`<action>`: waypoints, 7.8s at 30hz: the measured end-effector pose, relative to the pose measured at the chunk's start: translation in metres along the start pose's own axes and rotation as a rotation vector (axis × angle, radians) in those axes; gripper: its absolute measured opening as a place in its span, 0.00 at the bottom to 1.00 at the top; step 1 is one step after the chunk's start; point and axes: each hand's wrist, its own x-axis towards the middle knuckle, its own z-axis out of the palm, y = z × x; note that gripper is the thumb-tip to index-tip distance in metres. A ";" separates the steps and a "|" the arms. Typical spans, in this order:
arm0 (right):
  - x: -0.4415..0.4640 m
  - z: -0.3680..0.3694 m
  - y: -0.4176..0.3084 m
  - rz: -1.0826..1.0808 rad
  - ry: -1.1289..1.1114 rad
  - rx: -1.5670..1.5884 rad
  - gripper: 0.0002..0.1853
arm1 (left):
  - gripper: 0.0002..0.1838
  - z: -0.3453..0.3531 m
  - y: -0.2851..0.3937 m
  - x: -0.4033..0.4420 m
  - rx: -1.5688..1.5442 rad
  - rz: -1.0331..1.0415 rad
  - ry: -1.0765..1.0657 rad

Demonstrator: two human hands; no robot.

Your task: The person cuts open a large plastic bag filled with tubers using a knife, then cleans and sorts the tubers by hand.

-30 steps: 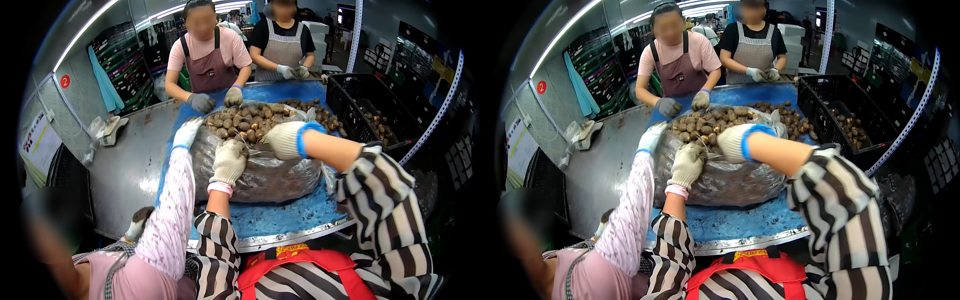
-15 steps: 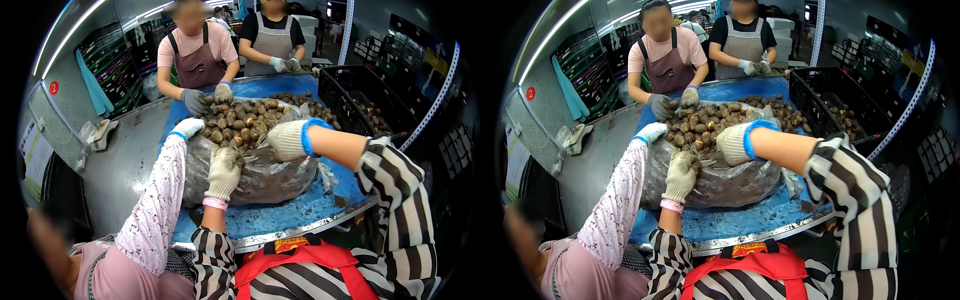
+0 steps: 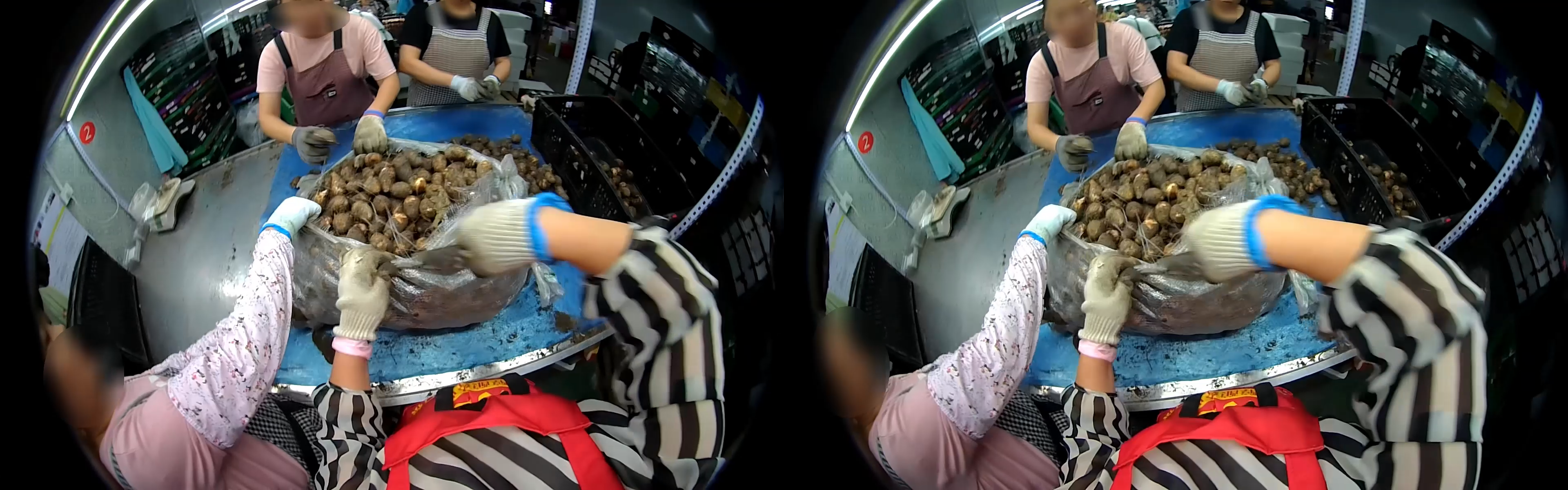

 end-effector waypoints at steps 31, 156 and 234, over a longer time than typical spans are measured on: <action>0.027 0.005 -0.028 -0.225 -0.061 -0.314 0.12 | 0.13 -0.008 0.037 -0.005 0.316 -0.054 -0.231; -0.043 0.244 0.137 -0.211 1.058 0.359 0.07 | 0.26 0.151 0.181 -0.110 0.559 -0.010 0.010; -0.032 0.304 0.089 0.052 1.112 1.910 0.20 | 0.14 0.276 0.181 -0.051 -0.250 -0.381 -0.029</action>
